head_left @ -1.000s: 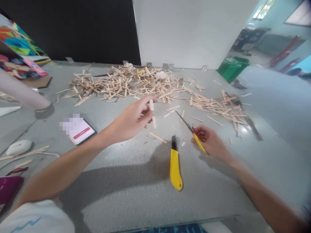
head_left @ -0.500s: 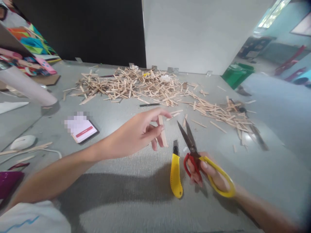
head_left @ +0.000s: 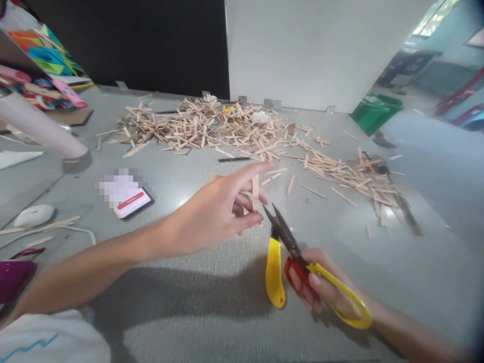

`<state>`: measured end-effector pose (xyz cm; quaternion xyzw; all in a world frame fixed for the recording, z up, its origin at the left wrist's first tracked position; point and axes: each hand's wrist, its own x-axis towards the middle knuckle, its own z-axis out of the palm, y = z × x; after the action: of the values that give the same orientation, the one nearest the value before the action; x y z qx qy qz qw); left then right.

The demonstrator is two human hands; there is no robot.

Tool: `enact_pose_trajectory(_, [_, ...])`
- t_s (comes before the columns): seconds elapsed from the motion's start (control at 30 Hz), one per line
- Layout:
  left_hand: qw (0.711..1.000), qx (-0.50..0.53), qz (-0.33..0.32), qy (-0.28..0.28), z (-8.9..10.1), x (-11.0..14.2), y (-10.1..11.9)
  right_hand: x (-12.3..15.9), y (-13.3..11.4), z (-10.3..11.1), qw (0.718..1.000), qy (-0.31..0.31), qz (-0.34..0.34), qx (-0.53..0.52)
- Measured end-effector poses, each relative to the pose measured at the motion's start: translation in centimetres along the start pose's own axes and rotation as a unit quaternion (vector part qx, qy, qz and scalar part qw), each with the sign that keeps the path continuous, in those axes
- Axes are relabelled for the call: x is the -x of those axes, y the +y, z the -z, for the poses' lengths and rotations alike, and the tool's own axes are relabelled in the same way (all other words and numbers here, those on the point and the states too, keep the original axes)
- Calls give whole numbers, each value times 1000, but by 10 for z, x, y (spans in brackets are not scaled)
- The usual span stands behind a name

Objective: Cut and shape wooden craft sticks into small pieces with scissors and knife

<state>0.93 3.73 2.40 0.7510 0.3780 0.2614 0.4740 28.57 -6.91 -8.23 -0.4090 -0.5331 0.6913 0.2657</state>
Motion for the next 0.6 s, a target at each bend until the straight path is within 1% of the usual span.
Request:
enact_pose_trajectory(0.17, [1000, 11, 0, -13, -4, 2, -1, 1, -3, -6, 1000, 20, -3, -3])
enact_pose_trajectory(0.4, [1000, -16, 1, -4, -4, 5, 0, 3, -6, -6, 999, 10, -34, -13])
enact_pose_trajectory(0.6, [999, -32, -3, 6, -6, 6, 1, 2, -9, -5, 1000, 0, -24, -8])
